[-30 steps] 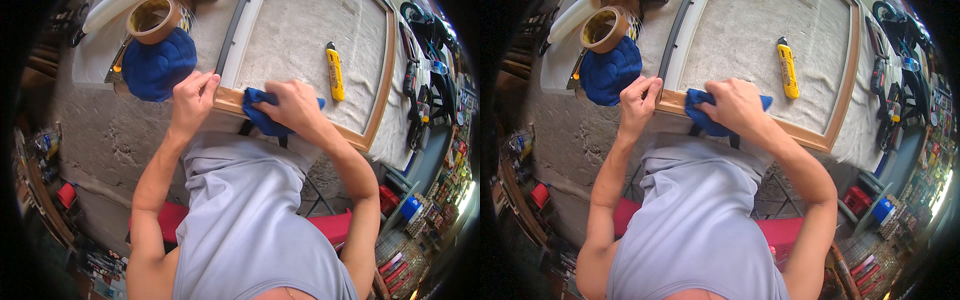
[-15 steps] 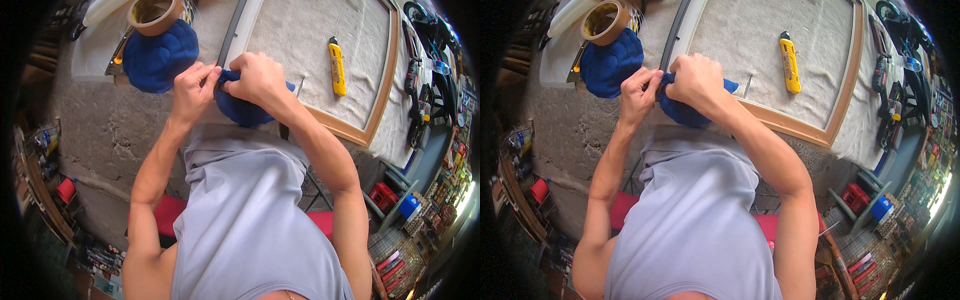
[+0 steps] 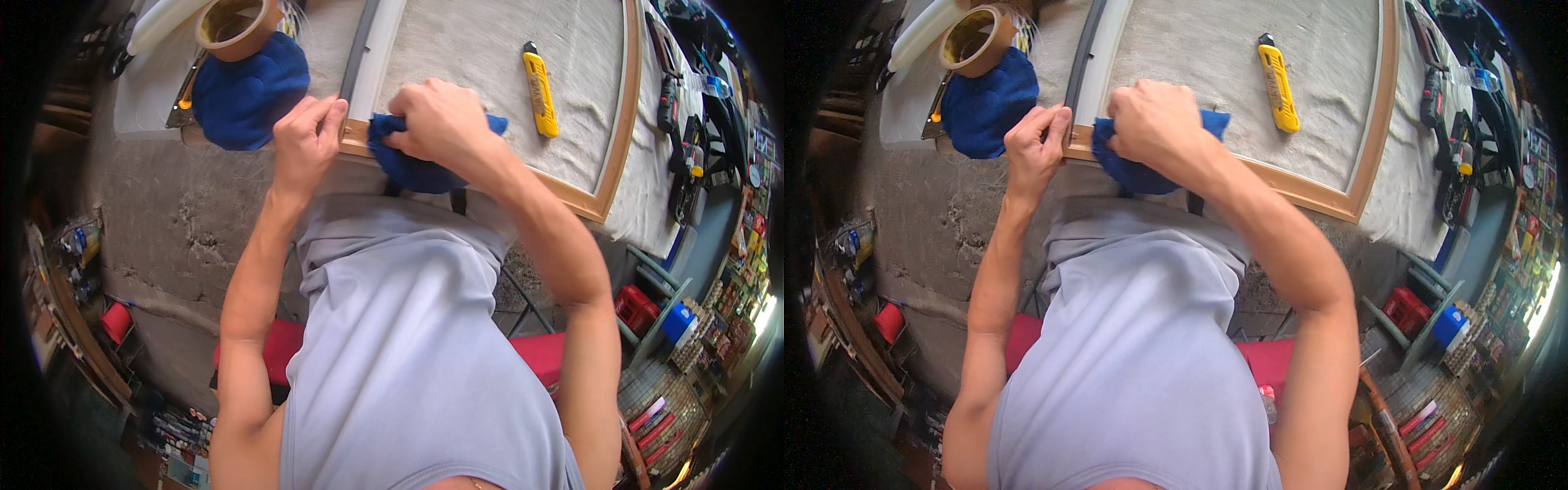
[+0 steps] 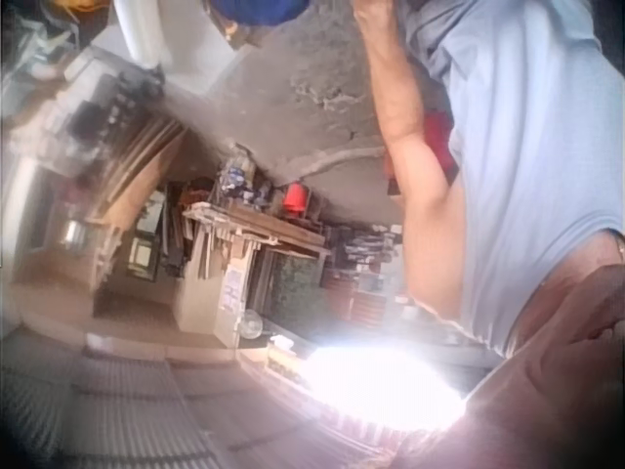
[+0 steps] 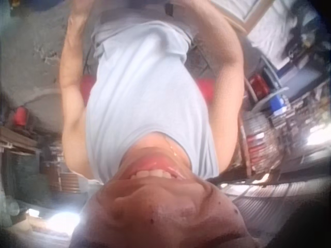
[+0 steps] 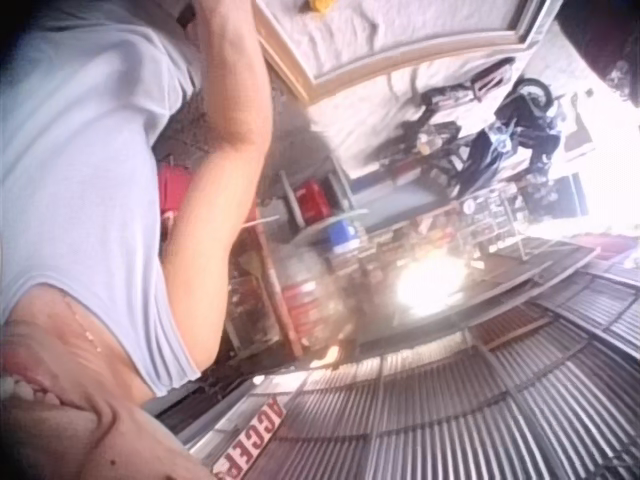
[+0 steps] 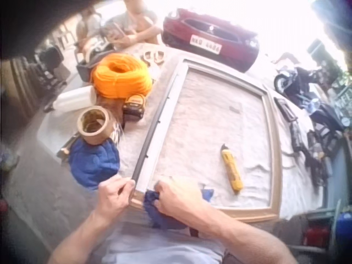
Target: The person assembles a wooden frame by attaching a white plastic strip to its edge. They use a utility knife to trim the strip and apply brown tape to secure it in place.
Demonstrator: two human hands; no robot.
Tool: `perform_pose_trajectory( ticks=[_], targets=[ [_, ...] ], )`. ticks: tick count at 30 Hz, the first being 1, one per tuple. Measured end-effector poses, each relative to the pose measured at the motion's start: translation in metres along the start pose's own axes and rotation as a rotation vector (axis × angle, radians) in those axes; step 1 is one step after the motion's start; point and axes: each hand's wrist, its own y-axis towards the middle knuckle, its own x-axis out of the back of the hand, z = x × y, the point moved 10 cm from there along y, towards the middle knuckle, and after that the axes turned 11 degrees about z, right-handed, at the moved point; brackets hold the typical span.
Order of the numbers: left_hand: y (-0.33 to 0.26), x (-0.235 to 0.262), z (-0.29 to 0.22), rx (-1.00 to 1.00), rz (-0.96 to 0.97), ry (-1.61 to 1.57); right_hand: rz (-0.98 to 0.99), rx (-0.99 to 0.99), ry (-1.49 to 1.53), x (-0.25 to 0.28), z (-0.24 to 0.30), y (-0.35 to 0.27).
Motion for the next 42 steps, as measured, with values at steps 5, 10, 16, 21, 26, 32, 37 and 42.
perform_pose_trajectory(
  ticks=[5, 10, 16, 21, 26, 32, 37, 42],
  targets=[
    [0.000, -0.001, -0.003, 0.008, -0.006, 0.035, 0.020, -0.099, -0.136, -0.007, -0.060, -0.050],
    [-0.001, -0.001, -0.003, 0.005, -0.017, 0.029, 0.010, -0.205, -0.221, -0.011, -0.136, -0.118],
    [-0.002, -0.003, 0.002, 0.033, 0.021, 0.075, 0.074, -0.409, -0.276, -0.016, -0.225, -0.190],
    [-0.005, -0.003, 0.009, 0.051, 0.042, 0.070, 0.103, -0.437, -0.303, -0.017, -0.269, -0.226],
    [-0.004, -0.005, 0.011, 0.036, 0.064, 0.102, 0.131, -0.484, -0.388, -0.017, -0.278, -0.239],
    [-0.006, 0.004, 0.001, 0.096, -0.033, 0.244, -0.028, -0.450, -0.391, 0.019, -0.268, -0.239],
    [-0.003, -0.003, -0.042, -0.018, 0.074, 0.321, -0.550, -0.721, -0.316, 0.079, -0.359, -0.305],
    [0.006, -0.008, -0.042, -0.071, 0.142, 0.283, -0.782, -0.482, -0.189, 0.026, -0.375, -0.282]
  ],
)
